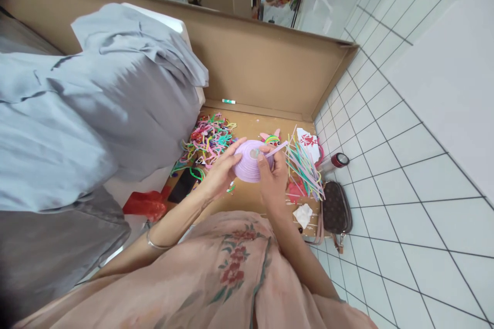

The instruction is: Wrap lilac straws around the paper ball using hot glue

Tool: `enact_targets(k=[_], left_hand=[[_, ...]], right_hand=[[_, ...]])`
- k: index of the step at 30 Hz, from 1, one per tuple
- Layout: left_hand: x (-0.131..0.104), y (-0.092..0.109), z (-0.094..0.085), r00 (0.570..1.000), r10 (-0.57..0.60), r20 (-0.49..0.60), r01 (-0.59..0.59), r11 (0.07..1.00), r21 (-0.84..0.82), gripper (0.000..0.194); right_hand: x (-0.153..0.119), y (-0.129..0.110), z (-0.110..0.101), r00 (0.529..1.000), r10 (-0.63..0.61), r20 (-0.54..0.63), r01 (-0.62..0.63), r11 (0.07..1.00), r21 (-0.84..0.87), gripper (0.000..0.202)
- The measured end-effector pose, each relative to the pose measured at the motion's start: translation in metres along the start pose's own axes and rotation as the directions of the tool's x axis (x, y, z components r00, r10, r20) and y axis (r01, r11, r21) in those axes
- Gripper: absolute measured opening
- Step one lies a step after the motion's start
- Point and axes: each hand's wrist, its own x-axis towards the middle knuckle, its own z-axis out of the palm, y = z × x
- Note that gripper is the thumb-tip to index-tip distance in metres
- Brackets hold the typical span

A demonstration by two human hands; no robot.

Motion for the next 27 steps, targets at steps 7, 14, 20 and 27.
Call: enact_targets(k=[7, 14, 20, 27], left_hand=[[0.001, 0.002, 0.007, 0.995, 0.095, -0.026, -0.088, 0.976, 0.201, 0.088], [0.002, 0.004, 0.011, 0.989, 0.106, -0.101, -0.086, 0.978, 0.189, 0.076], [0.003, 0.004, 0.008, 0.983, 0.091, -0.162, -0.067, 0.987, 0.146, 0.07], [0.006, 0.002, 0.001, 0.979, 0.064, -0.191, -0.049, 0.995, 0.083, 0.072]], right_hand=[[-0.005, -0.004, 0.001, 0.998, -0.039, -0.048, 0.033, 0.993, -0.114, 0.022], [-0.009, -0.002, 0.002, 0.998, -0.058, -0.031, 0.052, 0.984, -0.168, 0.019], [-0.01, -0.011, -0.003, 0.997, -0.053, 0.055, 0.063, 0.975, -0.214, 0.027], [-0.008, -0.011, -0.012, 0.998, 0.013, 0.064, -0.003, 0.987, -0.16, 0.026]])
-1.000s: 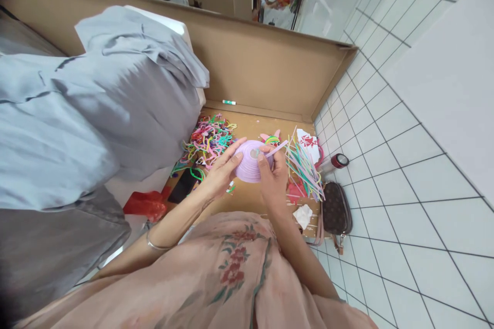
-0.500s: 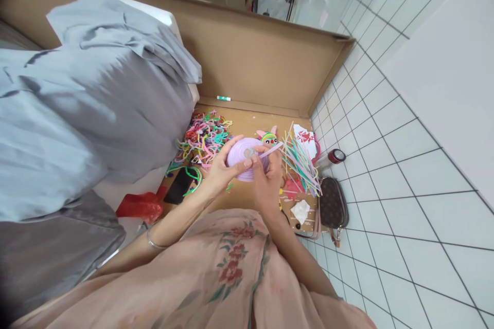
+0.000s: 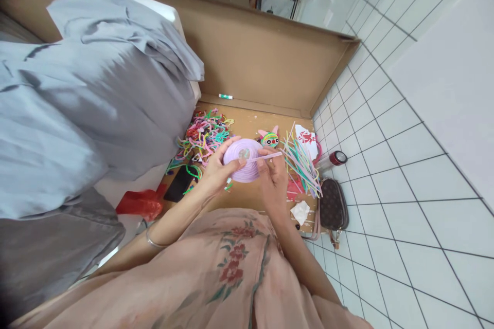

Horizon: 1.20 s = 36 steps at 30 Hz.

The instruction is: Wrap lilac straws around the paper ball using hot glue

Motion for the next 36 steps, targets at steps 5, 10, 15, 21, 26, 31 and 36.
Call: enact_targets(k=[5, 10, 15, 21, 26, 31, 36], left_hand=[[0.001, 0.003, -0.001, 0.999, -0.02, 0.032, 0.019, 0.999, 0.027, 0.073], [0.002, 0.008, -0.002, 0.999, -0.034, 0.042, 0.031, 0.996, 0.087, 0.074], [0.006, 0.007, -0.004, 0.998, -0.024, 0.062, 0.017, 0.993, 0.118, 0.075], [0.007, 0.011, -0.005, 0.998, -0.033, 0.046, 0.024, 0.983, 0.181, 0.079], [0.006, 0.014, -0.013, 0.996, -0.03, 0.086, 0.008, 0.969, 0.246, 0.075], [0.008, 0.015, -0.023, 0.989, -0.018, 0.144, -0.014, 0.976, 0.217, 0.072], [0.012, 0.02, -0.029, 0.98, -0.03, 0.199, -0.017, 0.973, 0.229, 0.074]], right_hand=[[0.004, 0.003, 0.001, 0.996, -0.026, -0.09, 0.026, 1.0, -0.002, 0.02], [0.012, 0.002, 0.001, 0.995, -0.061, -0.075, 0.059, 0.998, -0.023, 0.019], [0.019, 0.002, 0.001, 0.997, -0.077, -0.031, 0.076, 0.996, -0.04, 0.015], [0.023, -0.001, 0.002, 0.996, -0.09, 0.004, 0.09, 0.991, -0.095, 0.013], [0.027, 0.0, 0.006, 0.997, -0.062, 0.049, 0.066, 0.994, -0.085, 0.017], [0.032, 0.005, 0.006, 0.991, 0.052, 0.122, -0.051, 0.999, -0.008, 0.033], [0.041, 0.003, 0.003, 0.954, 0.167, 0.25, -0.194, 0.977, 0.09, 0.052]])
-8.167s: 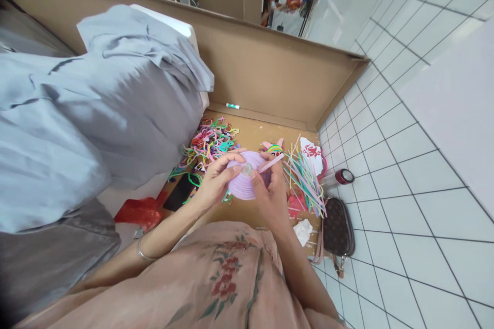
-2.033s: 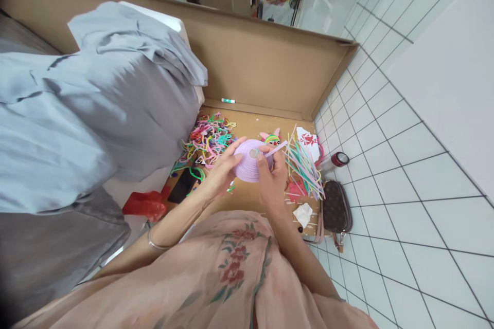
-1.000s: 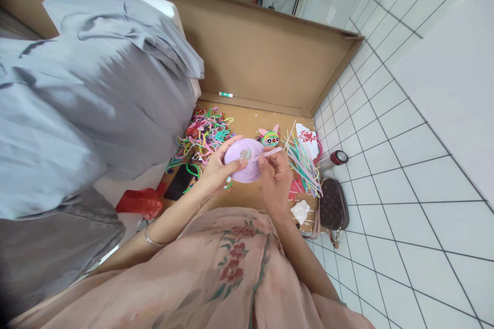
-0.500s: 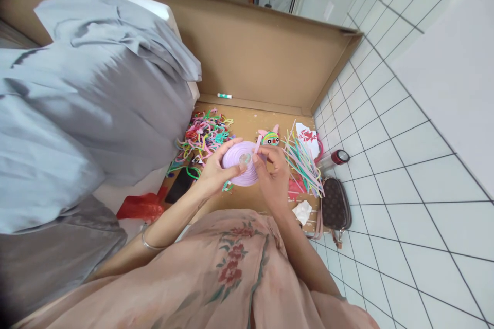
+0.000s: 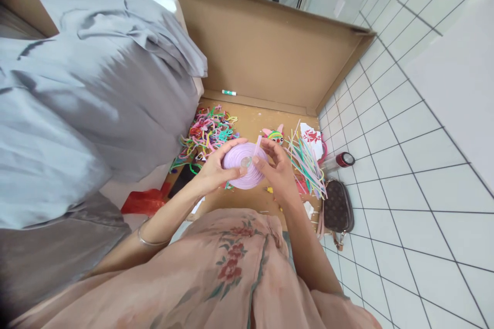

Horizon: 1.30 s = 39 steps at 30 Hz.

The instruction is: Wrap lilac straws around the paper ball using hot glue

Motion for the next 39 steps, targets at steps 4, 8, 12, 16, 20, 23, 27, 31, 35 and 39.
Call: enact_targets(k=[4, 8, 12, 16, 20, 23, 27, 31, 35, 39], left_hand=[[0.004, 0.004, -0.005, 0.998, -0.008, 0.058, 0.007, 1.0, 0.026, 0.077], [0.007, 0.007, -0.011, 0.994, 0.01, 0.105, -0.014, 0.999, 0.032, 0.076], [0.011, 0.005, -0.014, 0.996, -0.003, 0.093, 0.003, 1.0, -0.005, 0.076], [0.013, 0.0, -0.014, 0.999, 0.006, 0.035, -0.004, 0.998, -0.065, 0.083], [0.014, -0.003, -0.009, 0.999, -0.01, -0.039, 0.005, 0.99, -0.138, 0.089], [0.013, -0.006, -0.002, 0.998, -0.004, -0.066, -0.01, 0.977, -0.215, 0.081], [0.01, -0.012, 0.009, 0.995, 0.002, -0.104, -0.031, 0.961, -0.275, 0.067], [0.005, -0.015, 0.018, 0.991, -0.027, -0.129, -0.012, 0.955, -0.296, 0.067], [0.001, -0.013, 0.021, 0.987, -0.026, -0.157, -0.022, 0.955, -0.297, 0.072], [0.001, -0.013, 0.019, 0.982, -0.008, -0.189, -0.042, 0.965, -0.258, 0.077]], right_hand=[[0.004, 0.0, -0.001, 0.995, 0.079, 0.062, -0.084, 0.993, 0.083, 0.058], [0.006, 0.006, 0.0, 0.984, 0.157, 0.08, -0.168, 0.973, 0.156, 0.061], [0.01, 0.012, 0.003, 0.988, 0.148, 0.039, -0.153, 0.969, 0.194, 0.057], [0.013, 0.014, 0.009, 0.988, 0.145, -0.045, -0.129, 0.96, 0.25, 0.056], [0.013, 0.011, 0.017, 0.976, 0.153, -0.153, -0.089, 0.929, 0.36, 0.053], [0.009, 0.008, 0.025, 0.964, 0.14, -0.226, -0.037, 0.911, 0.41, 0.048], [-0.001, 0.009, 0.034, 0.94, 0.161, -0.3, -0.006, 0.888, 0.46, 0.045], [-0.011, 0.013, 0.04, 0.912, 0.181, -0.369, 0.025, 0.871, 0.491, 0.043], [-0.015, 0.012, 0.044, 0.906, 0.17, -0.388, 0.052, 0.864, 0.5, 0.044], [-0.019, 0.008, 0.047, 0.913, 0.132, -0.387, 0.076, 0.875, 0.477, 0.044]])
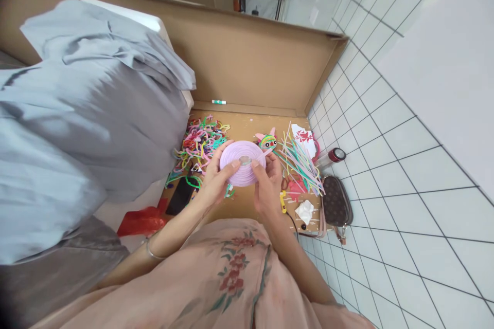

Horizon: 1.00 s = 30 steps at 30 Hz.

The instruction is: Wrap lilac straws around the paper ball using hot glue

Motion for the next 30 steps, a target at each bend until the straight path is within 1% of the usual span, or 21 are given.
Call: enact_targets(k=[4, 8, 16, 19, 23, 27, 30], left_hand=[[0.002, 0.001, -0.004, 0.999, 0.036, -0.023, -0.034, 0.996, 0.084, 0.076], [0.005, 0.005, -0.01, 0.997, 0.072, -0.01, -0.07, 0.992, 0.1, 0.071], [0.014, 0.007, -0.021, 0.998, 0.068, -0.012, -0.066, 0.989, 0.131, 0.069], [0.018, 0.01, -0.023, 0.999, 0.038, -0.001, -0.037, 0.992, 0.122, 0.068], [0.021, 0.018, -0.024, 0.999, -0.035, 0.016, 0.034, 0.997, 0.062, 0.069], [0.023, 0.024, -0.026, 0.996, -0.078, 0.051, 0.078, 0.997, 0.005, 0.066], [0.023, 0.02, -0.027, 0.994, -0.08, 0.079, 0.081, 0.997, -0.007, 0.062]], right_hand=[[-0.004, -0.002, 0.003, 0.999, -0.034, 0.012, 0.035, 0.997, -0.069, 0.044], [-0.007, -0.003, 0.008, 0.997, -0.075, 0.035, 0.079, 0.989, -0.125, 0.043], [-0.002, 0.002, 0.016, 0.99, -0.141, 0.022, 0.143, 0.969, -0.2, 0.047], [0.003, 0.001, 0.02, 0.992, -0.116, 0.051, 0.124, 0.974, -0.191, 0.047], [0.009, 0.002, 0.027, 0.994, -0.055, 0.091, 0.068, 0.986, -0.149, 0.043], [0.011, 0.006, 0.032, 0.996, -0.073, 0.044, 0.078, 0.99, -0.114, 0.038], [0.009, 0.009, 0.031, 0.996, -0.087, 0.006, 0.087, 0.99, -0.112, 0.036]])
